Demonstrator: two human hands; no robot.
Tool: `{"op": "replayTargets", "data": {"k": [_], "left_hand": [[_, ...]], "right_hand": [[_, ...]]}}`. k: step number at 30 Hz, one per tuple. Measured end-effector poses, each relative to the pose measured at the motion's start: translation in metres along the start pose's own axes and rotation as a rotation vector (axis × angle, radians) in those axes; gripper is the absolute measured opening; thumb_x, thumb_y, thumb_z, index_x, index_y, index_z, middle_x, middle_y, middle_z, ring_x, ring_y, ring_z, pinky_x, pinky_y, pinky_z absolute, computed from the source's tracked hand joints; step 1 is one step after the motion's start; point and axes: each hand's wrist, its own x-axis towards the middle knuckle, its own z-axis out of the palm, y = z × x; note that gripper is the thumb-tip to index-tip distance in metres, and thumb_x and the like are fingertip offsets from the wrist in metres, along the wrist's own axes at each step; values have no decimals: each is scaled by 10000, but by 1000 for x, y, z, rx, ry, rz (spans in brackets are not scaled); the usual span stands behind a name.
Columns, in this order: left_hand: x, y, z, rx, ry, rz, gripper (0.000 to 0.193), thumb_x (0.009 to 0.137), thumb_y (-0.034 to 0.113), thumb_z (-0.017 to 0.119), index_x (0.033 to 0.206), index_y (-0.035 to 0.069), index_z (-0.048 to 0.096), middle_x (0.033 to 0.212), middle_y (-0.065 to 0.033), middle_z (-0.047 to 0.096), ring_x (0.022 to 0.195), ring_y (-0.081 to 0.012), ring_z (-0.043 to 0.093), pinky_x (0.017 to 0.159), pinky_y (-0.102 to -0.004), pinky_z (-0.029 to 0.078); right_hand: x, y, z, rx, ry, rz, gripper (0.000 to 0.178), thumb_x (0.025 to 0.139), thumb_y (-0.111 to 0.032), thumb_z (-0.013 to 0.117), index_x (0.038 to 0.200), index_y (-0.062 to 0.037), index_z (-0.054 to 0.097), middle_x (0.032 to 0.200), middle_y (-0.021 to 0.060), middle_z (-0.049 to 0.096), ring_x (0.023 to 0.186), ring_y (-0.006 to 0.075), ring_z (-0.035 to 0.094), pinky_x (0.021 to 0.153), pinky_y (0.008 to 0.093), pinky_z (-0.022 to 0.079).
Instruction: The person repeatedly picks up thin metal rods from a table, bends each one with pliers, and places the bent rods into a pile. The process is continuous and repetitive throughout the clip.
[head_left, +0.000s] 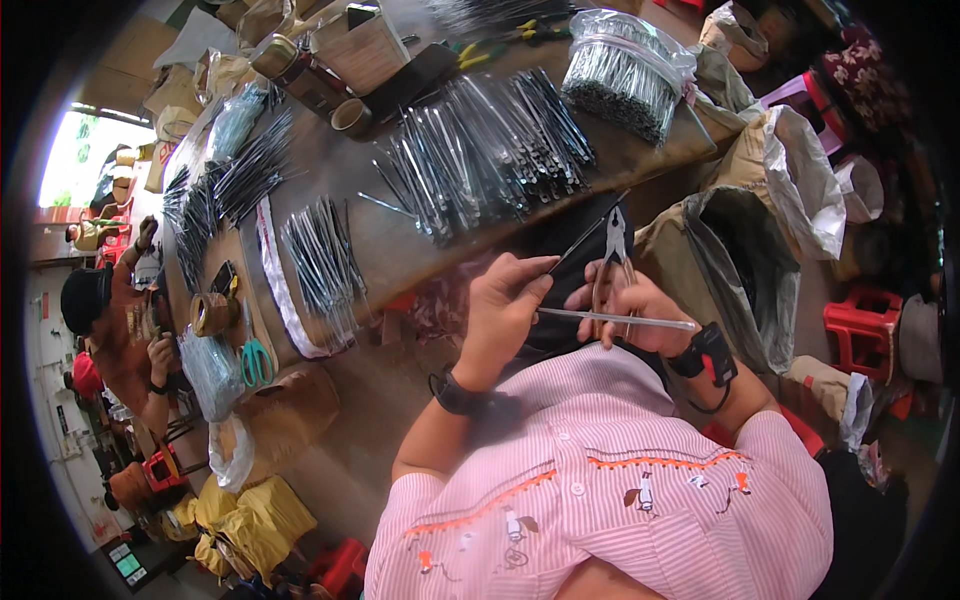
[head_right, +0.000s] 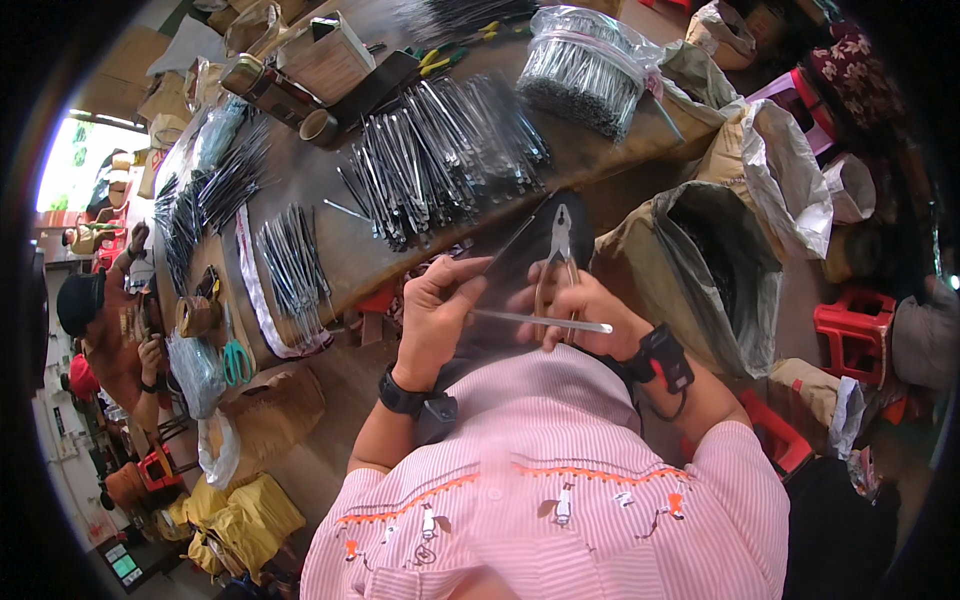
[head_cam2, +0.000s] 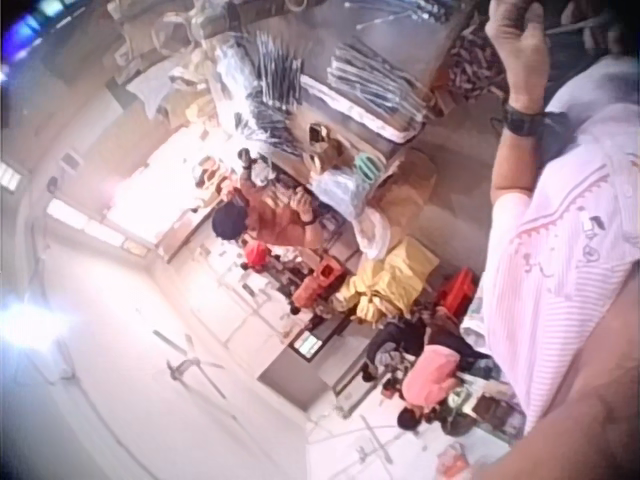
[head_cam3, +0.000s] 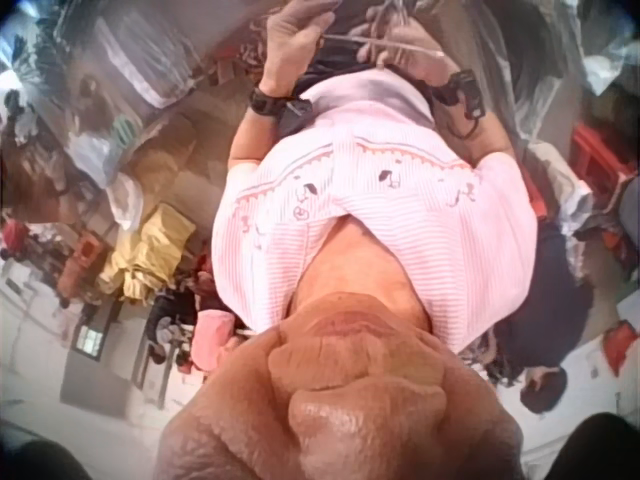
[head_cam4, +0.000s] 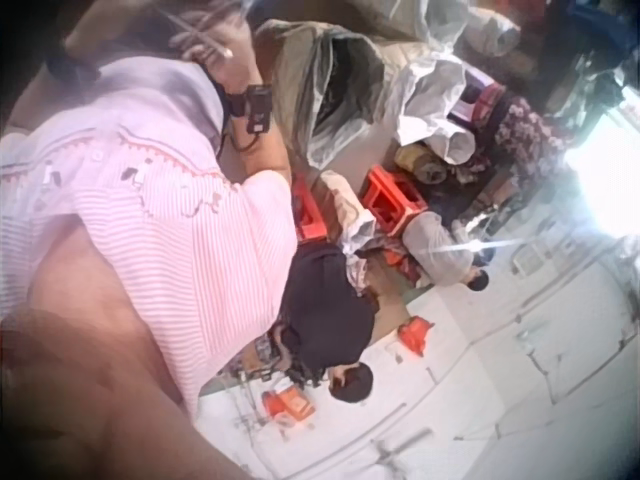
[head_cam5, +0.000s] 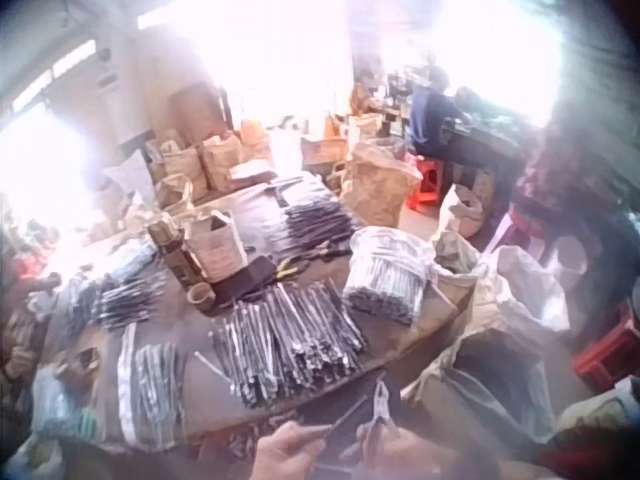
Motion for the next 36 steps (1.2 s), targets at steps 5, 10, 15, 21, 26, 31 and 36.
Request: {"op": "replayTargets", "data": {"k": [5, 10, 15, 21, 26, 31, 36], "left_hand": [[0, 2, -1, 85, 18, 92, 215, 856, -29, 617, 1056, 10, 688, 792, 5, 500, 607, -45, 478, 488, -200, 385], [3, 4, -2, 98, 21, 138, 202, 859, -26, 613, 1048, -2, 682, 817, -8, 517, 630, -50, 498, 494, -193, 391], [4, 6, -2, 51, 32, 21, 197, 858, -24, 612, 1043, -8, 677, 837, -13, 538, 623, -49, 500, 488, -192, 390], [6, 6, -1, -2, 32, -27, 176, 866, -20, 607, 1030, -18, 669, 819, -8, 532, 581, -41, 479, 480, -193, 381], [7, 7, 0, -12, 23, -51, 175, 873, 0, 612, 1041, -15, 663, 809, -9, 519, 580, -47, 473, 486, -198, 379], [2, 18, -3, 423, 77, 221, 299, 849, 146, 693, 1102, -8, 649, 867, -83, 530, 738, -163, 544, 632, -293, 453], [-12, 23, -14, 673, 257, 314, 313, 798, 120, 708, 1092, 19, 666, 843, -114, 527, 761, -243, 554, 691, -334, 459]], "right_hand": [[1, -4, -2, -317, 100, 314, 705, 697, -6, 526, 1377, -104, 365, 1160, 141, 507, 990, 246, 556, 827, 346, 487], [8, -10, -7, -988, 57, 136, 878, 648, -66, 527, 1480, -168, 268, 1132, 155, 491, 974, 329, 532, 846, 383, 457], [10, -20, -5, -1018, 61, 119, 897, 664, -65, 534, 1500, -193, 234, 1136, 163, 474, 943, 369, 530, 880, 399, 447], [17, -22, -3, -1100, 149, -182, 648, 695, -27, 547, 1337, -87, 487, 1039, 185, 604, 893, 365, 608, 789, 383, 499], [15, -26, -2, -1078, 172, -78, 453, 702, -42, 547, 1152, -28, 590, 837, 196, 634, 786, 364, 629, 728, 390, 508], [20, -31, -1, -1090, 158, 31, 426, 717, -73, 536, 1137, -41, 601, 759, 207, 598, 685, 359, 596, 661, 402, 482], [35, -26, 3, -1056, 173, -7, 468, 734, -95, 524, 1197, -71, 577, 740, 202, 583, 675, 355, 589, 662, 414, 474]]}}
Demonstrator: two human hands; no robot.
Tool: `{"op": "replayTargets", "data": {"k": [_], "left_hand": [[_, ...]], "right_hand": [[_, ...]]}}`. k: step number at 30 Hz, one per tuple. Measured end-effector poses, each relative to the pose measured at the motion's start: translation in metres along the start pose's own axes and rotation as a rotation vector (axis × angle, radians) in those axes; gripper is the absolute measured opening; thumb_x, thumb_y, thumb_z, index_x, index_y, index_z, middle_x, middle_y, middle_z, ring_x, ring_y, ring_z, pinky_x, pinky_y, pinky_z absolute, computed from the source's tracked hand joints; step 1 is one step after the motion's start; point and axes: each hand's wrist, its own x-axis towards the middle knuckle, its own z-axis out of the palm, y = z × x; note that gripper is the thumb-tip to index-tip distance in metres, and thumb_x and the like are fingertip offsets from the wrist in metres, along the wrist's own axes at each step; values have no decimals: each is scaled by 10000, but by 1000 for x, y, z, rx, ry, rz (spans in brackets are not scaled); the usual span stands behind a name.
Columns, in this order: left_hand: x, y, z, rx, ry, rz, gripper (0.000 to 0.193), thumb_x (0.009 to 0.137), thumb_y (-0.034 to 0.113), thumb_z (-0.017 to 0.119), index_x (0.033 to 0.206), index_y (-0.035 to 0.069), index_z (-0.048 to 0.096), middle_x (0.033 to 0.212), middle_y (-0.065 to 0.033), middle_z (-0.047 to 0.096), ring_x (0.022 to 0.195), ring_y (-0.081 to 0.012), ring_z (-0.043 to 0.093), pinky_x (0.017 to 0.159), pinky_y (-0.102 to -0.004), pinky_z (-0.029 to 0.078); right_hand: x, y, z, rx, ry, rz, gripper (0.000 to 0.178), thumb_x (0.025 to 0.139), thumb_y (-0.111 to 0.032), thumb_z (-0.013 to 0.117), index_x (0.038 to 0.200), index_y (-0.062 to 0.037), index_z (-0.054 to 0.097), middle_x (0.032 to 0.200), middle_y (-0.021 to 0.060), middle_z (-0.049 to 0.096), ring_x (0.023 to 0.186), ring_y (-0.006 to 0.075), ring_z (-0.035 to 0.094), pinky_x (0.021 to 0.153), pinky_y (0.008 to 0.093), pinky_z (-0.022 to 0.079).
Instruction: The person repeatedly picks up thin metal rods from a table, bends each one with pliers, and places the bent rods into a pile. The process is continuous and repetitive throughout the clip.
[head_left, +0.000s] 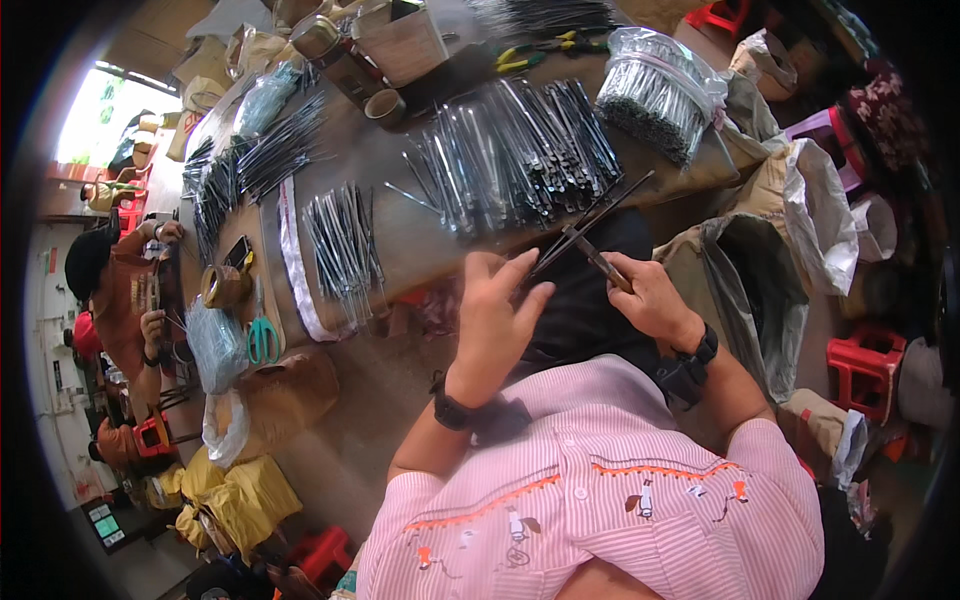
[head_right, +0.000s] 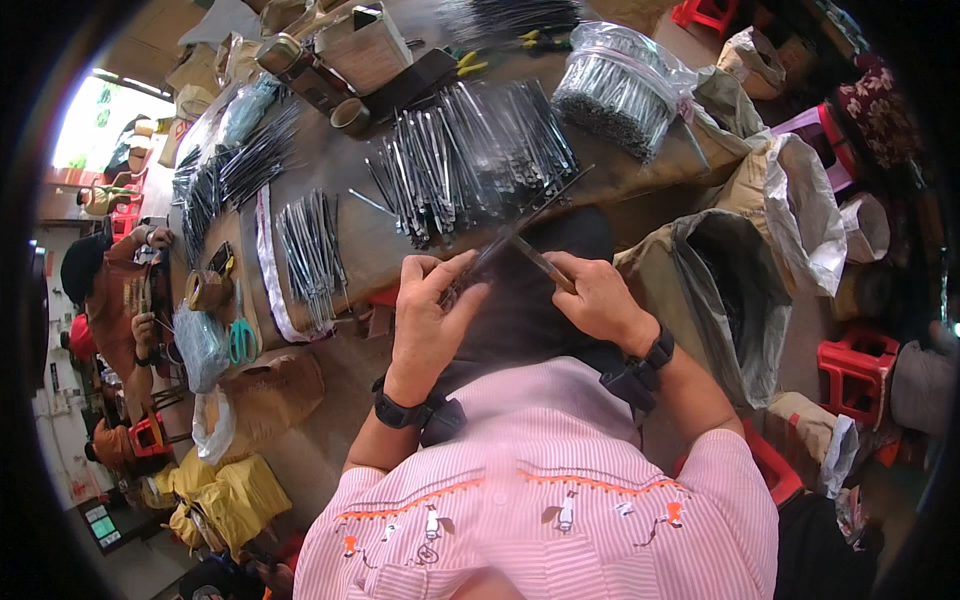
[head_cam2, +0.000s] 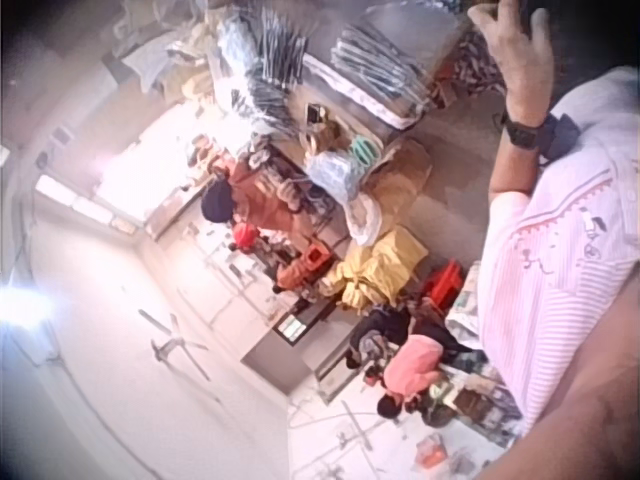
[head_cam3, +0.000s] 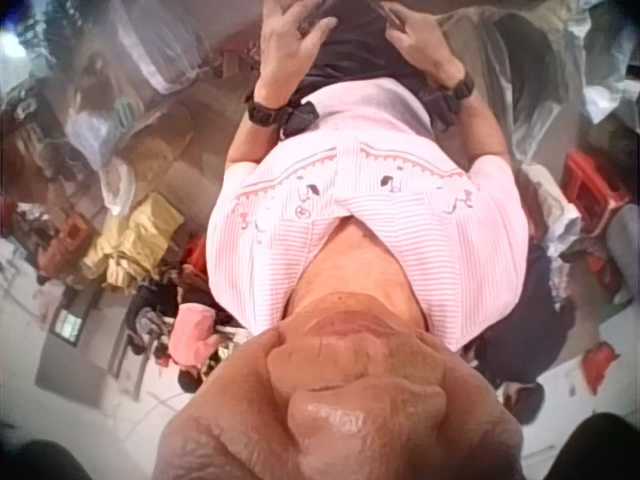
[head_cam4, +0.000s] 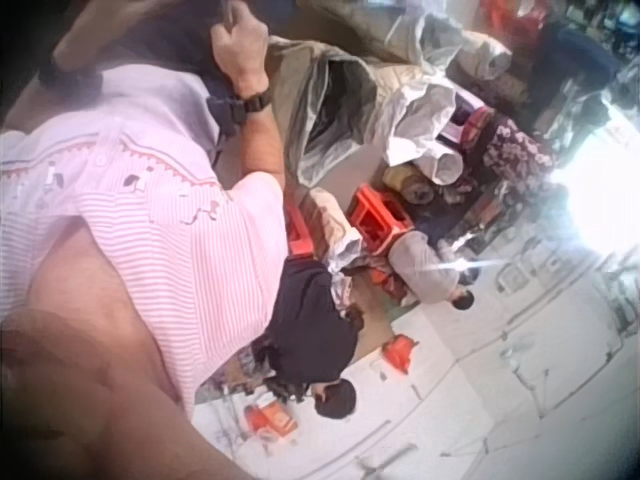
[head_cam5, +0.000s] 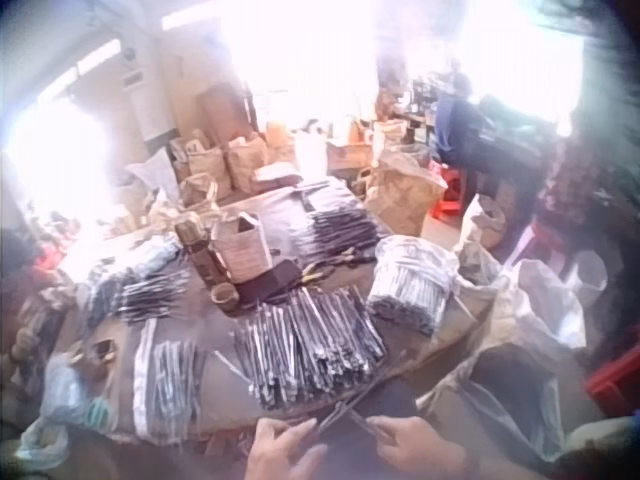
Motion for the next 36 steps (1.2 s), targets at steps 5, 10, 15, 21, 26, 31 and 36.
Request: {"op": "replayTargets", "data": {"k": [5, 10, 15, 21, 26, 31, 36], "left_hand": [[1, -44, -18, 46, 126, -66, 221, 817, 17, 654, 1034, -2, 691, 762, -92, 549, 681, -198, 551, 652, -284, 446], [4, -127, -68, 333, 364, -274, 273, 840, 149, 642, 1027, -45, 678, 897, -198, 651, 810, -301, 625, 763, -362, 475], [12, -168, -80, 645, 409, -337, 366, 823, 262, 646, 1011, -51, 678, 904, -262, 614, 838, -390, 602, 807, -438, 468], [59, -158, -24, 198, 188, -333, 424, 825, 298, 667, 1028, -74, 661, 883, -268, 650, 830, -365, 631, 784, -400, 488], [83, -159, -8, -312, 101, -470, 355, 822, 149, 700, 1017, -139, 628, 889, -135, 686, 779, -180, 642, 708, -286, 491], [74, -155, -33, -625, 70, -573, 204, 825, 123, 703, 930, -45, 655, 724, -61, 629, 640, -116, 579, 578, -229, 438], [59, -158, -51, -1069, 39, -766, 106, 883, 69, 638, 974, 24, 606, 830, -44, 621, 705, -154, 593, 575, -228, 460]], "right_hand": [[13, -4, 18, 21, -62, -27, 597, 752, -109, 503, 1347, -106, 460, 776, 157, 614, 716, 343, 595, 715, 388, 482], [18, 2, 20, 204, -67, 47, 633, 768, -99, 483, 1396, -90, 408, 782, 100, 614, 709, 248, 594, 718, 332, 482], [17, 7, 18, 474, -27, 152, 646, 773, -71, 458, 1417, -84, 402, 789, 35, 567, 611, 81, 493, 544, 205, 413], [12, 4, 14, 580, 17, 210, 635, 751, -57, 439, 1386, -48, 426, 765, 54, 559, 602, 96, 525, 506, 205, 407], [9, 14, 5, 667, 53, 190, 377, 780, -62, 458, 1145, -18, 539, 728, 42, 561, 561, 99, 521, 485, 226, 415], [15, 47, -12, 853, 268, 283, 175, 856, -168, 516, 990, -59, 543, 732, 25, 527, 622, 104, 523, 531, 228, 426], [29, 78, -45, 1271, 442, 166, 218, 878, -203, 465, 1026, -59, 534, 817, 70, 566, 715, 158, 558, 596, 286, 470]]}}
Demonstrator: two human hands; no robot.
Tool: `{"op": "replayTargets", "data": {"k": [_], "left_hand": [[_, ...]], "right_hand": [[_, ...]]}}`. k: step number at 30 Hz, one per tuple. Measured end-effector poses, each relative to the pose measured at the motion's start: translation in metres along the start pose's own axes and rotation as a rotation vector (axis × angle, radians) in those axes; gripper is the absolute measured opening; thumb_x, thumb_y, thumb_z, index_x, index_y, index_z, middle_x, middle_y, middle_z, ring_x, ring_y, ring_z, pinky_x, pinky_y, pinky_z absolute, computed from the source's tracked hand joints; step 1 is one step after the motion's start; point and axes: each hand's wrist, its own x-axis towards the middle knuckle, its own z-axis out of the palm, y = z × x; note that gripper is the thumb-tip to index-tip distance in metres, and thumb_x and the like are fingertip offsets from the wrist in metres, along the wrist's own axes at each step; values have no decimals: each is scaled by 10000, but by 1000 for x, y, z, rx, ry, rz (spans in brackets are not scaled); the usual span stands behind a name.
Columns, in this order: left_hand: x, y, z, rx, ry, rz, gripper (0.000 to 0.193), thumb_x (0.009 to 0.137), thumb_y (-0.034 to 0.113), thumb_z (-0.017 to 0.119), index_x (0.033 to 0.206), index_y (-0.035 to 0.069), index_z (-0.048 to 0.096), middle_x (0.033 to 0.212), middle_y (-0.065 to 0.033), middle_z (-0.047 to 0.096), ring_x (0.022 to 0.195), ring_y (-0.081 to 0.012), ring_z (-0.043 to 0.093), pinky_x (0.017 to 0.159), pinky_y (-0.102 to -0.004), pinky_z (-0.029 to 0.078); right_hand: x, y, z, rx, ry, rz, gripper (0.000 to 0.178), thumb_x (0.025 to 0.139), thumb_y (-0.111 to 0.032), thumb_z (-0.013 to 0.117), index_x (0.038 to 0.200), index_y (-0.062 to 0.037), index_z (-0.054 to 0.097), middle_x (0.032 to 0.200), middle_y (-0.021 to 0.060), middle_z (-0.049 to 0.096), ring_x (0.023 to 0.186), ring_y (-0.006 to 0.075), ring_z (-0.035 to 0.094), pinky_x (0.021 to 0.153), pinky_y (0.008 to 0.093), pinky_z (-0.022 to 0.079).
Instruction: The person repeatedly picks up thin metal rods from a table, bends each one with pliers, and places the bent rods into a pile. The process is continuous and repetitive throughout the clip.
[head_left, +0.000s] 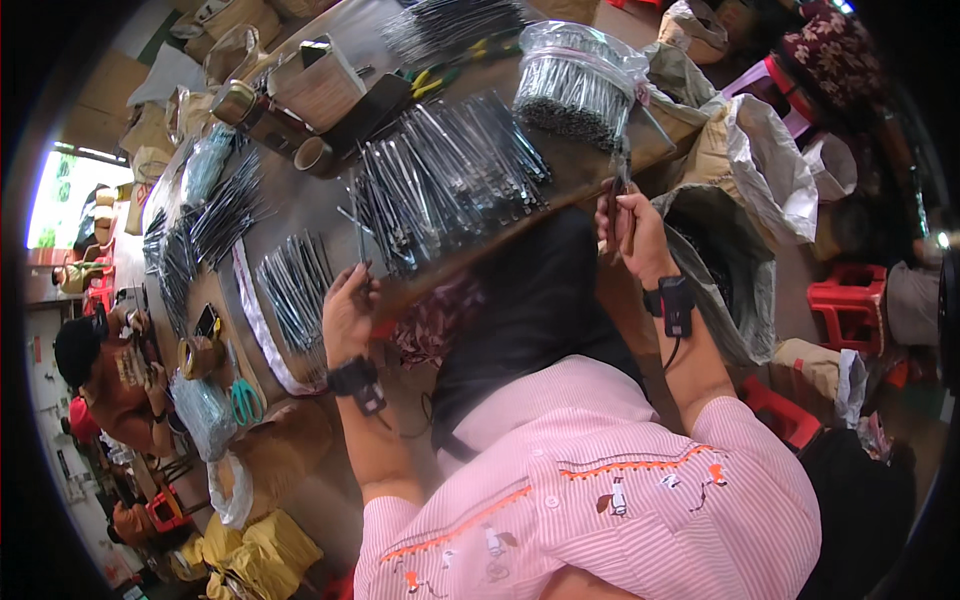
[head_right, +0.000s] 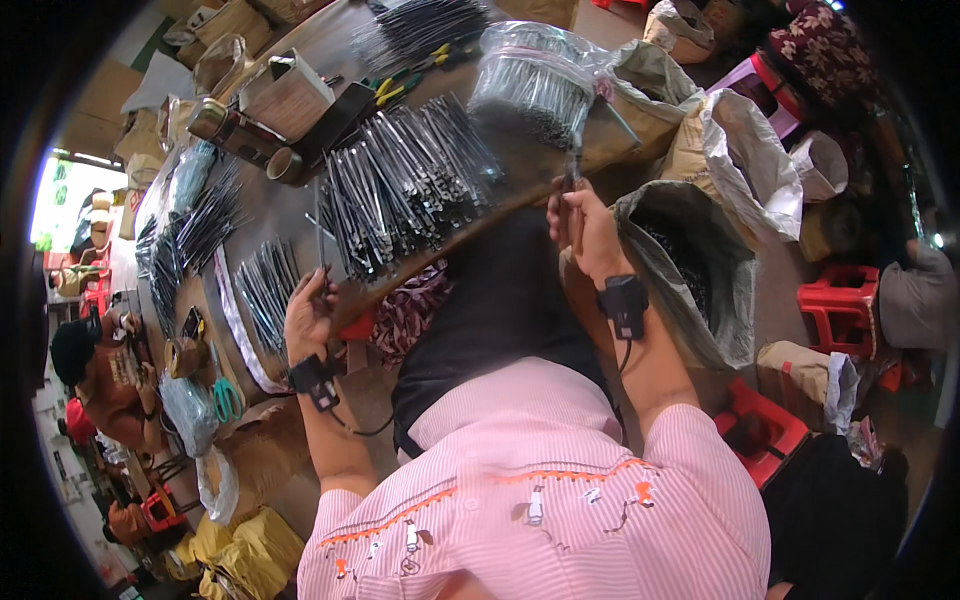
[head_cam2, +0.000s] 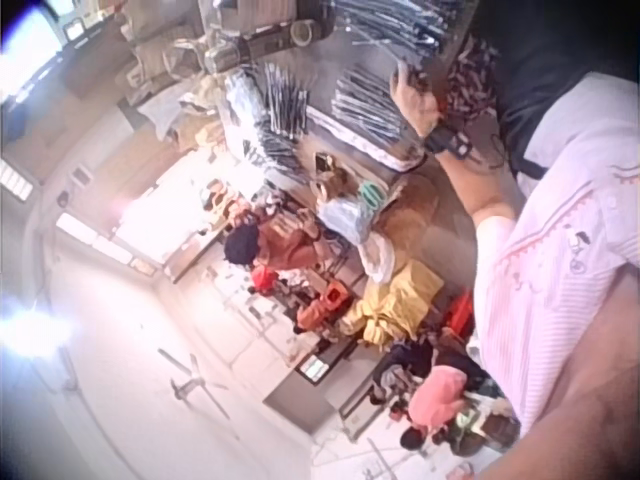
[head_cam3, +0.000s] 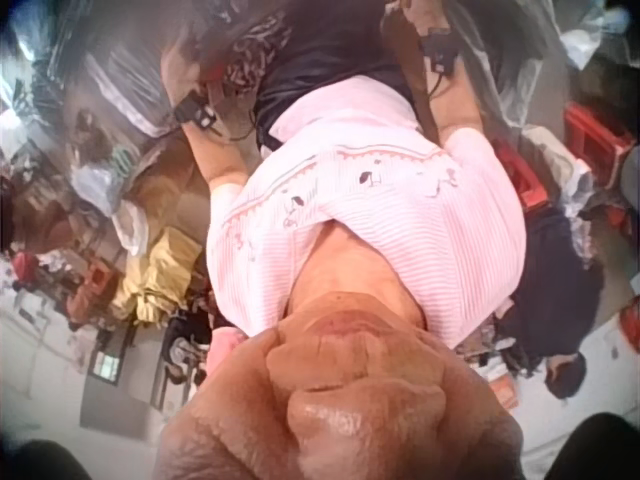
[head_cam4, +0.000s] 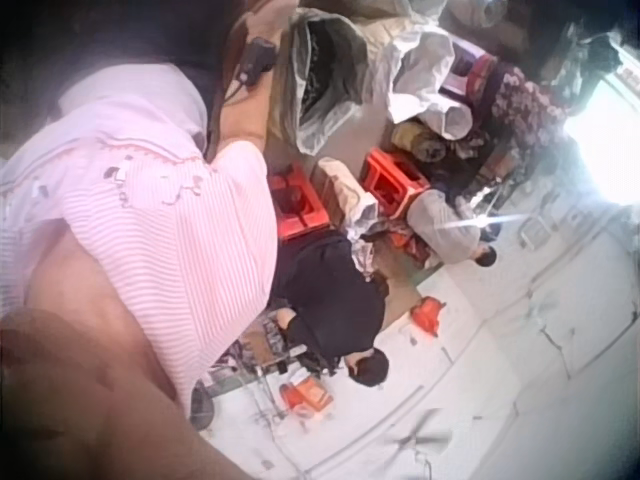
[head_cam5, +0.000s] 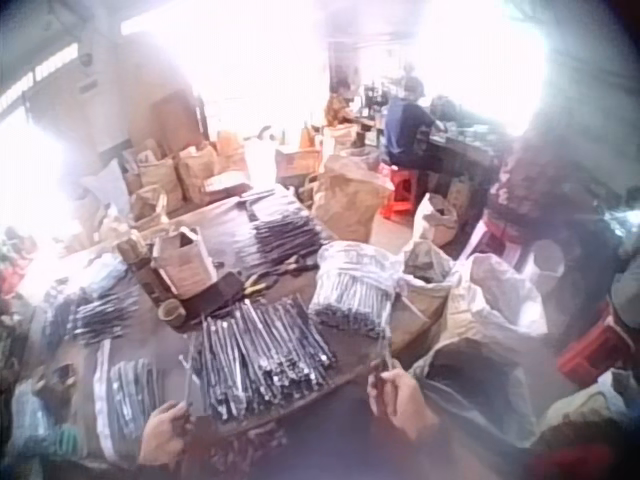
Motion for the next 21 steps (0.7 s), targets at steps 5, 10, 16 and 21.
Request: {"op": "replayTargets", "data": {"k": [5, 10, 16, 21], "left_hand": [[-24, -14, 3, -213, -17, -70, 122, 878, 31, 628, 991, 62, 594, 868, -44, 627, 759, -165, 612, 600, -206, 502], [-37, -17, 33, -205, -142, -69, 130, 880, 58, 635, 1003, 59, 595, 871, -43, 634, 754, -152, 629, 604, -187, 514], [-41, -18, 53, -140, -146, -66, 118, 883, 59, 629, 996, 50, 596, 835, -43, 638, 724, -147, 640, 586, -182, 511], [-51, -18, 45, -114, -106, -79, 135, 871, 62, 636, 995, 67, 583, 847, -27, 643, 714, -139, 633, 589, -186, 492]], "right_hand": [[34, -17, -9, -119, 119, -113, 155, 864, -169, 534, 931, -34, 570, 766, 81, 598, 657, 181, 594, 572, 319, 500], [62, -24, -6, -623, 350, -303, 247, 828, -228, 715, 723, -45, 587, 571, 11, 540, 474, 101, 512, 442, 257, 398], [82, -20, -9, -770, 382, -372, 263, 775, -232, 726, 709, -10, 600, 575, 23, 571, 506, 139, 552, 504, 303, 433], [87, -18, -29, -1149, 491, -467, 318, 708, -254, 723, 860, 9, 628, 702, 160, 650, 666, 313, 636, 648, 382, 484]]}}
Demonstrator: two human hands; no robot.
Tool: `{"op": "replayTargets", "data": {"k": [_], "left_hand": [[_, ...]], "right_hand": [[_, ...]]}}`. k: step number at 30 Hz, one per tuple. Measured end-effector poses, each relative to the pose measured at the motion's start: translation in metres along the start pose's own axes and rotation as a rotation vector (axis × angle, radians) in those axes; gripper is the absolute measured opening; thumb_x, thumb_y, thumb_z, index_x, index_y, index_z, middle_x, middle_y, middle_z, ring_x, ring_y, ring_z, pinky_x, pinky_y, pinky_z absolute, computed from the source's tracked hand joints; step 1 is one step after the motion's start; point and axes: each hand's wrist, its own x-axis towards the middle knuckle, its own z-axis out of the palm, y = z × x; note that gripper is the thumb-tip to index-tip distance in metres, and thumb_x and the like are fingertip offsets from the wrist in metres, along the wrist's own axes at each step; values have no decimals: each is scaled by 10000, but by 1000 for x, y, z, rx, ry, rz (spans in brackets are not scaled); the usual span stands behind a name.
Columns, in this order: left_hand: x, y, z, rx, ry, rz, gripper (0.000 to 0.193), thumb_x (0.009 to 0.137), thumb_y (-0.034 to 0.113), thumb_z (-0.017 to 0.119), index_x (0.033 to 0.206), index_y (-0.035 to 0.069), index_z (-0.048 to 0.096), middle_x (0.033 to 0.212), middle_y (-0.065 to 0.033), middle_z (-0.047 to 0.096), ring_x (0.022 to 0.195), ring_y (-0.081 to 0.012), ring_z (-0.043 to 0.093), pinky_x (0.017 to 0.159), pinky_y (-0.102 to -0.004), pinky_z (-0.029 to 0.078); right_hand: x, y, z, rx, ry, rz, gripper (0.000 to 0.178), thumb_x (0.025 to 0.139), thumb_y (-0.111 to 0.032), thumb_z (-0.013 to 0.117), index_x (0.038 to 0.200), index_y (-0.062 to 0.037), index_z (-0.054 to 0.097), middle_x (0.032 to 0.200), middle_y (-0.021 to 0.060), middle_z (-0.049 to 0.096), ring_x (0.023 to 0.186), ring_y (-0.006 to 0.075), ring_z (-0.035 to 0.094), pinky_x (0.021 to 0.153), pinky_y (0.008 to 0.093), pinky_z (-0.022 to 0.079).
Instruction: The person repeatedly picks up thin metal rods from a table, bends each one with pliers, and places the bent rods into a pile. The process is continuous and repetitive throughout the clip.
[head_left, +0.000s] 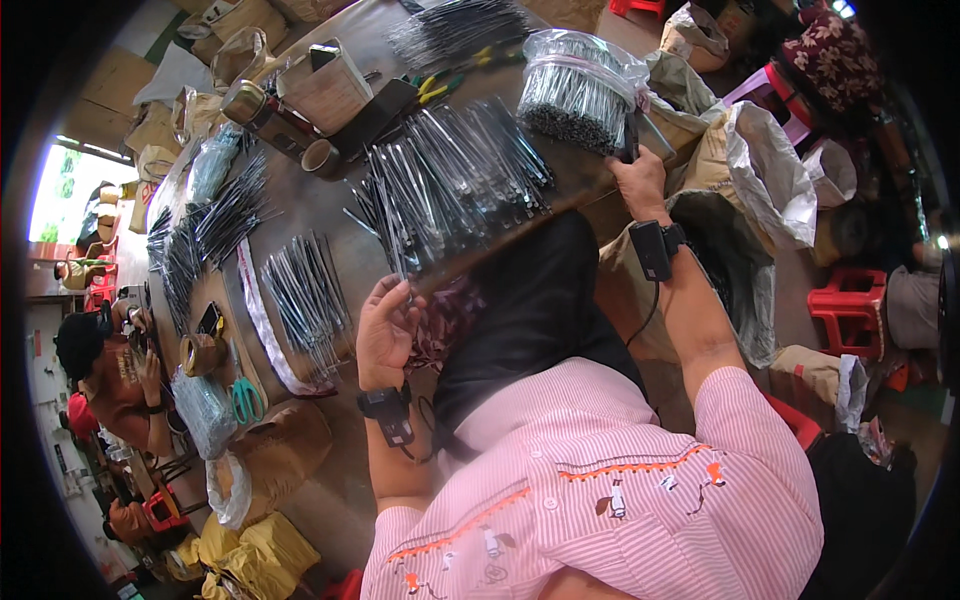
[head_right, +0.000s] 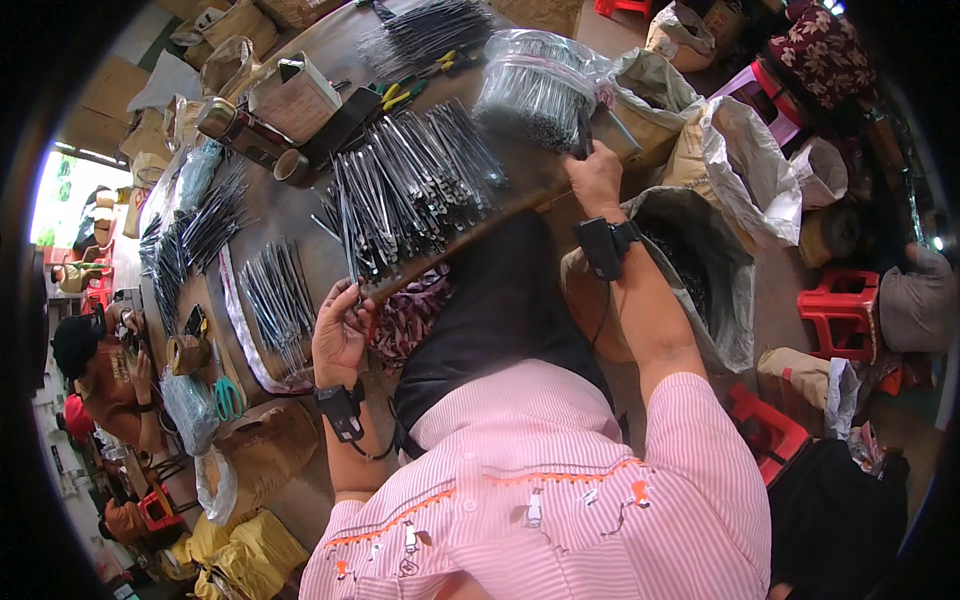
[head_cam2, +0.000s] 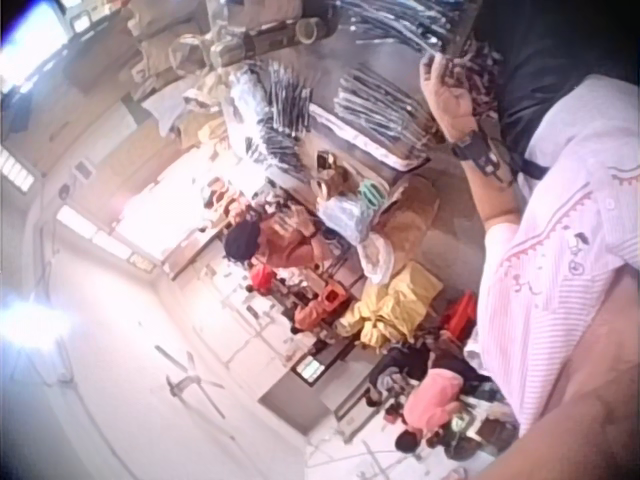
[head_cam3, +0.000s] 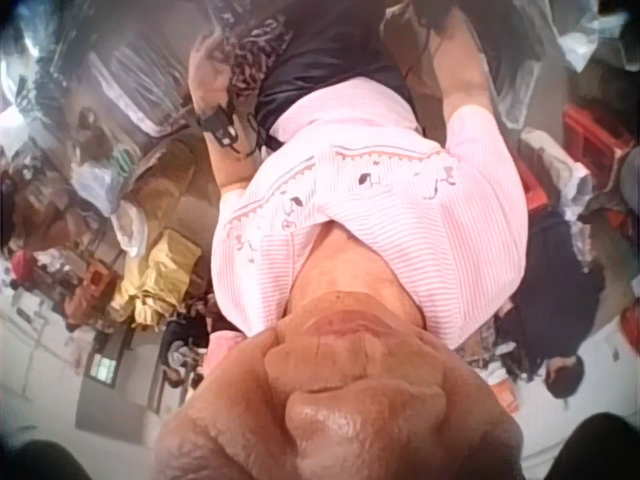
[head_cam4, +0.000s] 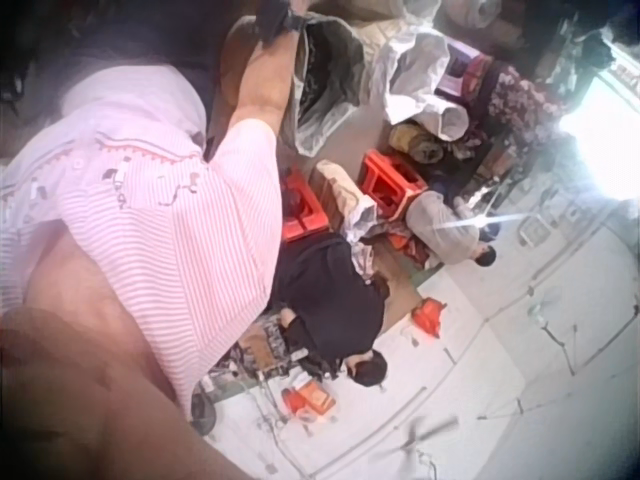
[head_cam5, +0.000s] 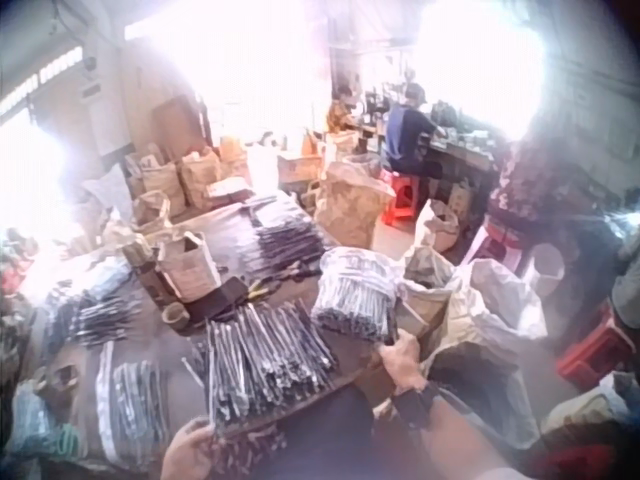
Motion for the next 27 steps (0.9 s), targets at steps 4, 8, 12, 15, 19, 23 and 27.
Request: {"op": "replayTargets", "data": {"k": [4, 8, 12, 15, 19, 23, 27], "left_hand": [[-4, -1, -5, 27, -22, 22, 136, 873, 72, 635, 997, 71, 580, 850, -10, 641, 711, -124, 627, 589, -181, 486], [-6, -1, -7, 22, -21, 4, 129, 874, 65, 629, 994, 67, 582, 845, -11, 639, 696, -120, 622, 588, -179, 487], [-15, -2, -14, -2, -24, 5, 130, 870, 46, 627, 989, 67, 579, 841, -24, 640, 691, -132, 632, 583, -187, 500], [-20, -4, -18, 6, 89, -24, 146, 864, 33, 631, 993, 73, 577, 844, -37, 645, 703, -146, 648, 574, -192, 506], [-18, -6, -12, 3, 42, -16, 158, 853, 11, 635, 991, 67, 584, 848, -52, 652, 715, -162, 664, 577, -185, 518], [-13, -11, 3, 1, -37, -28, 164, 837, -5, 649, 978, 60, 595, 860, -61, 656, 730, -176, 673, 575, -186, 526], [-14, -19, 9, 24, -82, -20, 182, 813, -28, 665, 968, 49, 605, 869, -68, 660, 743, -192, 682, 586, -198, 541]], "right_hand": [[2, 7, 1, -20, 58, -27, 348, 687, -253, 721, 900, 5, 625, 761, 192, 652, 713, 345, 637, 676, 391, 487], [-9, 0, -9, 75, 74, -20, 291, 704, -187, 725, 878, 18, 616, 711, 147, 646, 660, 275, 631, 640, 366, 490], [-37, -9, -34, 524, -183, 199, 141, 769, -37, 690, 868, 14, 605, 702, 67, 618, 637, 163, 601, 546, 280, 467], [-50, -11, -47, 909, -339, 528, 134, 793, -30, 681, 898, -1, 603, 715, 60, 602, 629, 177, 592, 551, 295, 489], [-30, -11, -48, 1291, -518, 684, 118, 857, -56, 633, 961, -14, 597, 752, 70, 598, 683, 192, 596, 666, 341, 521], [-1, -17, -32, 1460, -405, 762, 104, 892, -84, 607, 945, 5, 593, 778, 75, 614, 731, 201, 611, 706, 353, 529], [-21, -26, -33, 1480, -564, 644, 116, 921, -97, 581, 945, 16, 579, 813, 84, 620, 736, 192, 624, 688, 340, 557]]}}
